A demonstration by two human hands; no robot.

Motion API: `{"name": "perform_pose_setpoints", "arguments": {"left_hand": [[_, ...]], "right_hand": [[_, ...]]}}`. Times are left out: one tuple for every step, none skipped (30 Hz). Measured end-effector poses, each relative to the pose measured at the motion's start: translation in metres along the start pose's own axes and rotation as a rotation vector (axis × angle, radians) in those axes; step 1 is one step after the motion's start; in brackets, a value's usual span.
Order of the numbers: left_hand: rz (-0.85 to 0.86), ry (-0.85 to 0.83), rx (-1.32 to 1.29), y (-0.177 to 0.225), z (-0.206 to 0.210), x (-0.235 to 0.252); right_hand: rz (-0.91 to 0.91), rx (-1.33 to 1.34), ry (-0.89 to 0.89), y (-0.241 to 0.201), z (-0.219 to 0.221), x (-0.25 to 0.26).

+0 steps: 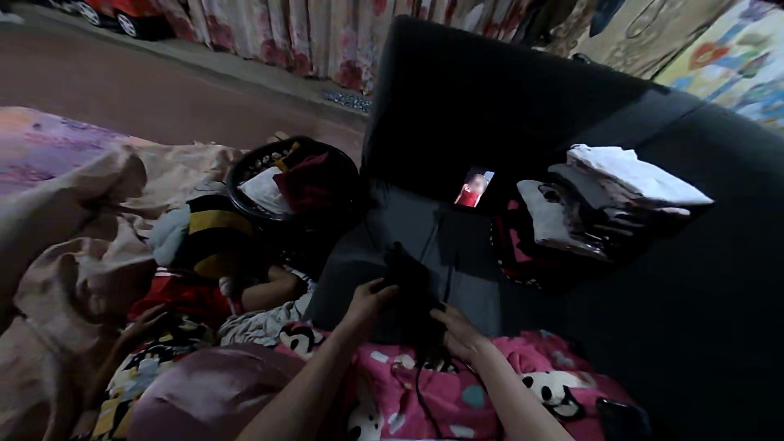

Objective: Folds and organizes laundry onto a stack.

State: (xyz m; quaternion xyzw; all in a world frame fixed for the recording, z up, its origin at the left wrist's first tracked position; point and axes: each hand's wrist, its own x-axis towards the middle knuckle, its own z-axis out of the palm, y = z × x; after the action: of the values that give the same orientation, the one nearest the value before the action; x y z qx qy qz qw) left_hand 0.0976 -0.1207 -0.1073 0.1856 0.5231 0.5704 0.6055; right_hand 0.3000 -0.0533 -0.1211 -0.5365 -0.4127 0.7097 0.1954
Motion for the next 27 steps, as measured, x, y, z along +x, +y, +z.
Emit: {"name": "perform_pose_setpoints", "arguments": {"left_hand": [[0.033,0.017,-0.055,0.001,0.0,0.001],[0.057,0.048,-0.109,-0.001,-0.002,0.004],[0.063,0.096,-0.151,-0.005,-0.005,0.008],[0.045,0.149,-0.174,-0.01,-0.008,0.013],[0.0,0.201,-0.181,-0.016,-0.011,0.016],[-0.058,0.239,-0.171,-0.022,-0.01,0.018],[-0.113,0.23,-0.148,-0.025,-0.009,0.016],[-0.153,0.185,-0.143,-0.028,-0.008,0.014],[-0.187,0.129,-0.155,-0.028,-0.006,0.011],[-0.211,0.08,-0.186,-0.028,-0.004,0.008],[-0.235,0.062,-0.229,-0.025,0.0,0.005],[-0.232,0.054,-0.277,-0.022,0.003,0.004],[-0.202,0.058,-0.325,-0.021,0.004,0.005],[-0.155,0.073,-0.352,-0.019,0.004,0.006],[-0.102,0.113,-0.345,-0.014,0.004,0.006],[-0.048,0.153,-0.321,-0.008,0.003,0.006],[0.009,0.18,-0.291,-0.002,0.001,0.006],[0.066,0.207,-0.258,0.006,0.0,0.006],[0.122,0.233,-0.224,0.016,-0.001,0.005],[0.169,0.256,-0.195,0.027,-0.003,0.005],[0.199,0.281,-0.171,0.04,-0.006,0.006],[0.212,0.308,-0.149,0.055,-0.009,0.007],[0.245,0.34,-0.14,0.071,-0.012,0.013],[0.287,0.356,-0.151,0.086,-0.016,0.022],[0.337,0.364,-0.174,0.101,-0.02,0.032],[0.396,0.38,-0.221,0.117,-0.023,0.044],[0.466,0.389,-0.285,0.131,-0.024,0.057]], "right_hand": [[0.02,0.091,-0.003,-0.003,0.005,0.001],[0.029,0.165,0.004,-0.007,0.01,0.001],[0.025,0.228,0.01,-0.011,0.016,0.002],[0.015,0.287,0.025,-0.013,0.023,0.003],[0.01,0.339,0.045,-0.014,0.032,0.005],[0.015,0.376,0.056,-0.013,0.039,0.007],[0.025,0.394,0.056,-0.012,0.046,0.009],[0.033,0.397,0.055,-0.011,0.053,0.01],[0.033,0.392,0.056,-0.012,0.059,0.009],[0.023,0.377,0.054,-0.013,0.065,0.005],[0.003,0.345,0.032,-0.016,0.068,-0.002],[-0.025,0.295,-0.008,-0.018,0.069,-0.007],[-0.051,0.214,-0.069,-0.02,0.066,-0.012],[-0.08,0.112,-0.128,-0.022,0.061,-0.013],[-0.115,0.005,-0.164,-0.026,0.053,-0.011],[-0.147,-0.105,-0.166,-0.03,0.044,-0.007],[-0.167,-0.223,-0.119,-0.033,0.034,-0.001],[-0.173,-0.352,-0.037,-0.036,0.023,0.007],[-0.184,-0.526,0.051,-0.037,0.011,0.019],[-0.174,-0.729,0.119,-0.036,-0.001,0.032],[-0.147,-0.905,0.168,-0.033,-0.011,0.045],[-0.139,-1.024,0.21,-0.029,-0.016,0.055],[-0.151,-1.099,0.259,-0.025,-0.017,0.063],[-0.188,-1.15,0.312,-0.02,-0.014,0.067],[-0.227,-1.192,0.361,-0.015,-0.009,0.07],[-0.263,-1.229,0.408,-0.01,-0.004,0.072],[-0.297,-1.252,0.447,-0.006,-0.001,0.074]]}}
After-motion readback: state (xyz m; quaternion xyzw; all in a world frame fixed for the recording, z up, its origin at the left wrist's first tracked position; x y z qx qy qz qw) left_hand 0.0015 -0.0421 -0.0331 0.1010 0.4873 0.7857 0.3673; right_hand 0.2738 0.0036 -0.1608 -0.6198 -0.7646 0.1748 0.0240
